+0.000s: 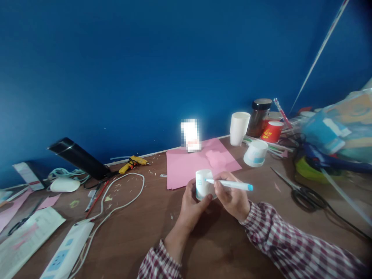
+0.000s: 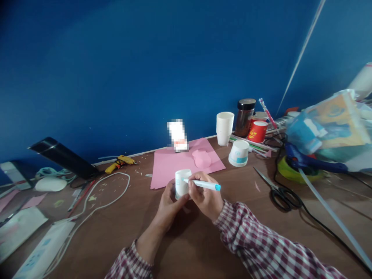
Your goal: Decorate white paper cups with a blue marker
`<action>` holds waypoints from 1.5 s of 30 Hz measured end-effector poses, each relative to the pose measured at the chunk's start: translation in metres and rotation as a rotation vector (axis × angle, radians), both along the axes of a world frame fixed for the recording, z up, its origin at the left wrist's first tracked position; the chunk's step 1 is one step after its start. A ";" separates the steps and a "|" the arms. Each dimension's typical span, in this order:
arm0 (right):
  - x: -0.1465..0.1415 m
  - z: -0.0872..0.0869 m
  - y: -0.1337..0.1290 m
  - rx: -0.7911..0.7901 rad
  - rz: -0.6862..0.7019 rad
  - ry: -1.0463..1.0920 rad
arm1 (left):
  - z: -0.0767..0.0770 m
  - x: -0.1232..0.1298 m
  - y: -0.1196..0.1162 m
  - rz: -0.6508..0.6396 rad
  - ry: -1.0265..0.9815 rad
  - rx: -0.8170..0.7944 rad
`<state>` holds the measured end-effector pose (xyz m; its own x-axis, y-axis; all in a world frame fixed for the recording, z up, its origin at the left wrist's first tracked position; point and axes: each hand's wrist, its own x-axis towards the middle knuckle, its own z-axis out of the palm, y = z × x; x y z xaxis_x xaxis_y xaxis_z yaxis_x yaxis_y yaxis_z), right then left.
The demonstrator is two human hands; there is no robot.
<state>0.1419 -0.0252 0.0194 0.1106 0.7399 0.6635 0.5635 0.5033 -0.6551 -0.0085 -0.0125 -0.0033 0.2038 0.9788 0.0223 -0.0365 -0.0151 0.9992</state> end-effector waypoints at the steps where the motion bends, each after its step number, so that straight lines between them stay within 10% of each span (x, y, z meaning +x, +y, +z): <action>1: 0.000 0.000 0.000 0.004 -0.003 0.006 | 0.000 0.000 0.000 0.002 0.001 0.003; 45: 0.002 -0.013 0.003 -0.077 0.055 0.193 | -0.004 -0.001 0.004 -0.008 -0.116 -0.032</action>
